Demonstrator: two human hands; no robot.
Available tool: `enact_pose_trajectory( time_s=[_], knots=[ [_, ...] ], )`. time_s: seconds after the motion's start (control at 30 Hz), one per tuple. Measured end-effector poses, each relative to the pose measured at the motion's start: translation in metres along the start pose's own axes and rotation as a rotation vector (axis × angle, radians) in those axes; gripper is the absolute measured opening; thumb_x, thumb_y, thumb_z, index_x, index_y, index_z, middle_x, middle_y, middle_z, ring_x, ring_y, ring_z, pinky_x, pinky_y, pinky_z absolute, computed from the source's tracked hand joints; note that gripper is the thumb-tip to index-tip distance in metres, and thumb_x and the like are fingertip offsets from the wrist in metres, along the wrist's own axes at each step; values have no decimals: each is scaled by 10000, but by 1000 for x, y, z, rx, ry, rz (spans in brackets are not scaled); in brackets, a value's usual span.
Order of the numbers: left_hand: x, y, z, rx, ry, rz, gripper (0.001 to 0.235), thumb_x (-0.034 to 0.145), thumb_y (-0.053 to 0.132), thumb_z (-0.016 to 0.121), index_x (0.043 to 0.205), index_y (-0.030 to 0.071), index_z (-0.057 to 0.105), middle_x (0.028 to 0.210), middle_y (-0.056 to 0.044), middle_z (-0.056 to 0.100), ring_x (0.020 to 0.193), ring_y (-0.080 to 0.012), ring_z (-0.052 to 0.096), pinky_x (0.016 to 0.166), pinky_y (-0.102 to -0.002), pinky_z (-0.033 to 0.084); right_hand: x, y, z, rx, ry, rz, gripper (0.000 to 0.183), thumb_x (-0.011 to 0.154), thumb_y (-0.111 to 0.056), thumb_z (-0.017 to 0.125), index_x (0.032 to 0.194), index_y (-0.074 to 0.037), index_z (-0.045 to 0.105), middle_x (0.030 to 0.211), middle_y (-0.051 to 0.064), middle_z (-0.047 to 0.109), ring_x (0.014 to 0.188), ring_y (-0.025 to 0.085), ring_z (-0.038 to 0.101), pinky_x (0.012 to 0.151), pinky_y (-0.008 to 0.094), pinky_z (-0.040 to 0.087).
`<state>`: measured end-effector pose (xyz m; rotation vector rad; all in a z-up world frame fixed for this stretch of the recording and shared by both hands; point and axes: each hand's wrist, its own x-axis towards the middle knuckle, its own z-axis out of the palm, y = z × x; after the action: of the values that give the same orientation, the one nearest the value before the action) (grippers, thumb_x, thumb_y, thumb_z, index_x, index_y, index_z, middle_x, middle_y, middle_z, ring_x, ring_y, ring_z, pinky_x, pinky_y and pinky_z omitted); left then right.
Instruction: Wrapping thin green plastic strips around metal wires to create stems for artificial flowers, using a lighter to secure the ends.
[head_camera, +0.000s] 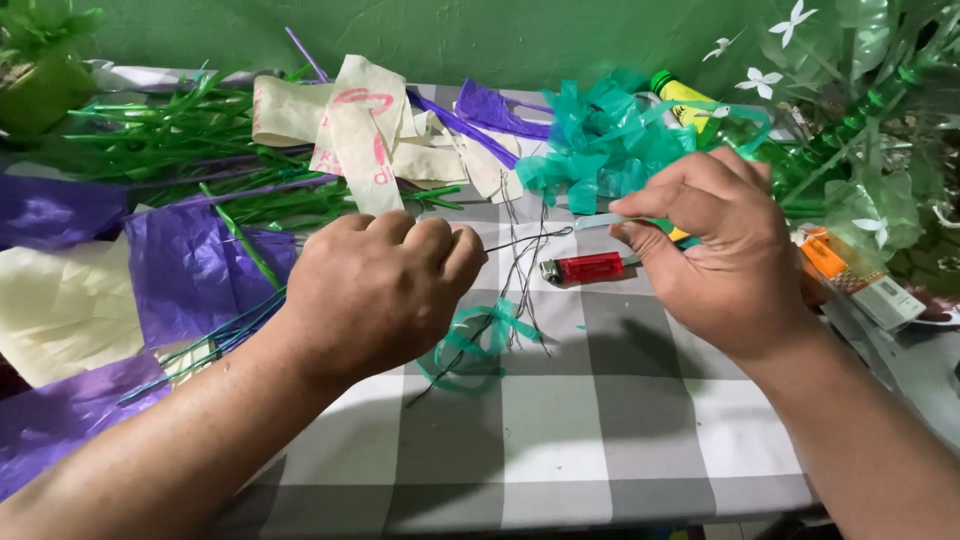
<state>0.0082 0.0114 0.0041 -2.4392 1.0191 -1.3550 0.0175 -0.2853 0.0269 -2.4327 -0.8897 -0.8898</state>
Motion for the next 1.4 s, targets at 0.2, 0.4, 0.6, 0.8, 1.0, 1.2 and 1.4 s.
enact_pose_trajectory(
  time_s=[0.2,0.4,0.6,0.8,1.0,1.2,1.4],
  knots=[
    [-2,2,1,-72,-17,-19,93,1007,196,634,915,185,624,726,7,576,535,-210,536,442,-356,374,2,-7,3,112,-39,34,198,910,1,842,1038,-128,762,969,16,683,898,219,566,928,378,349],
    [-3,4,2,-128,-28,-30,90,974,157,642,893,188,618,694,2,546,520,-229,520,415,-371,348,0,-9,7,235,-52,58,228,921,46,820,1032,-137,742,972,8,661,892,194,542,971,357,338],
    [-4,4,5,-208,-16,-36,102,921,91,617,879,182,602,685,-5,513,513,-242,504,409,-383,350,0,-9,12,446,-75,110,188,951,92,731,1044,-68,697,974,63,650,932,198,597,894,309,479],
    [-4,3,3,-206,-10,-45,113,940,105,619,869,186,585,683,-5,501,510,-238,498,408,-384,338,-11,5,23,684,-114,257,233,991,138,597,1085,-62,670,1029,62,613,979,165,601,911,258,499],
    [-4,4,5,-218,-34,-59,109,950,122,606,868,189,579,685,-6,503,512,-248,505,404,-392,338,-11,8,24,695,-187,248,147,1053,28,549,1075,-62,663,1018,54,620,954,160,589,906,270,485],
    [-6,-1,10,-207,-37,-105,108,972,166,631,875,198,596,689,-3,527,527,-244,546,399,-383,348,-14,14,24,1107,-166,399,131,1089,-167,530,1091,-121,652,983,111,664,915,182,656,761,279,499],
    [-7,-6,11,-198,-42,-148,108,968,176,663,879,221,621,717,3,584,558,-249,588,423,-381,373,-9,27,-1,1199,-17,335,128,1011,-50,549,1027,-120,655,1091,92,645,1096,202,572,1014,335,426]
  ],
)
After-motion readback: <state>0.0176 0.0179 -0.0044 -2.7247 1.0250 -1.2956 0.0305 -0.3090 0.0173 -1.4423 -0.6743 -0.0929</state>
